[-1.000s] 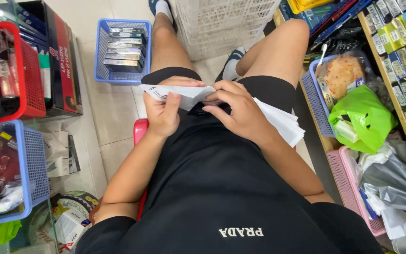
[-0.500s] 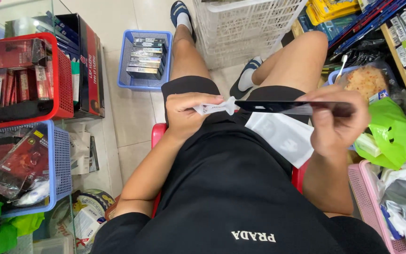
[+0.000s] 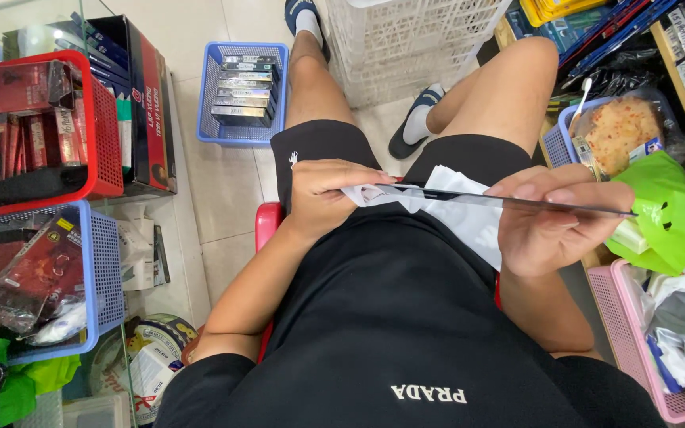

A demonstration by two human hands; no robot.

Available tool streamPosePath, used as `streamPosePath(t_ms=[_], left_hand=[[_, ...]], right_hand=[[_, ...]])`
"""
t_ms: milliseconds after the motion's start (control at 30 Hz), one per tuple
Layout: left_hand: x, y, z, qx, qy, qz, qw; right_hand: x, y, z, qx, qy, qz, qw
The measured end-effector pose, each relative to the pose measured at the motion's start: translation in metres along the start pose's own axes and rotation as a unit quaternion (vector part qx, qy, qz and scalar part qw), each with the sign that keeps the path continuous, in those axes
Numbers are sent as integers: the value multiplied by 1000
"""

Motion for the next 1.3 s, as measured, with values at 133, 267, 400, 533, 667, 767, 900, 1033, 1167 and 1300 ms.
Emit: streamPosePath(t_ms=[133,267,400,533,667,767,900,1033,1167,1300], left_hand=[[2,0,-2,2,17,16,1000],[7,2,3,-11,25,39,999],[8,4,5,-17,22,46,999],[8,9,21,-55,38,38,997],[9,10,23,-62,49,38,996],[13,7,21,-63,31,52,996],[15,5,19,-59,15,66,996],[19,6,22,-76,11,87,993],[19,1,9,-7,5,84,996],[17,-5,-7,11,-8,71,997]], right_hand=[[0,2,-4,1,-11,1,1000],[-9,4,-12,15,-47,-11,999],[1,-5,-11,32,-19,26,999],[-3,-8,-8,52,45,62,996],[-6,-10,-5,86,142,77,983],[-5,-14,-3,102,152,92,979],[-5,-17,-1,113,151,107,976],[1,-20,-4,142,169,130,967],[6,-17,-11,159,180,154,959],[11,-14,-19,166,167,143,961]])
Point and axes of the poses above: each hand's wrist, its own y-axis away from the middle knuckle, its own x-axis out of the palm, z = x × y, the point moved 10 cm from there along -y, towards the middle knuckle, and after that the axes turned 5 degrees about -y, right-handed, at the moved point
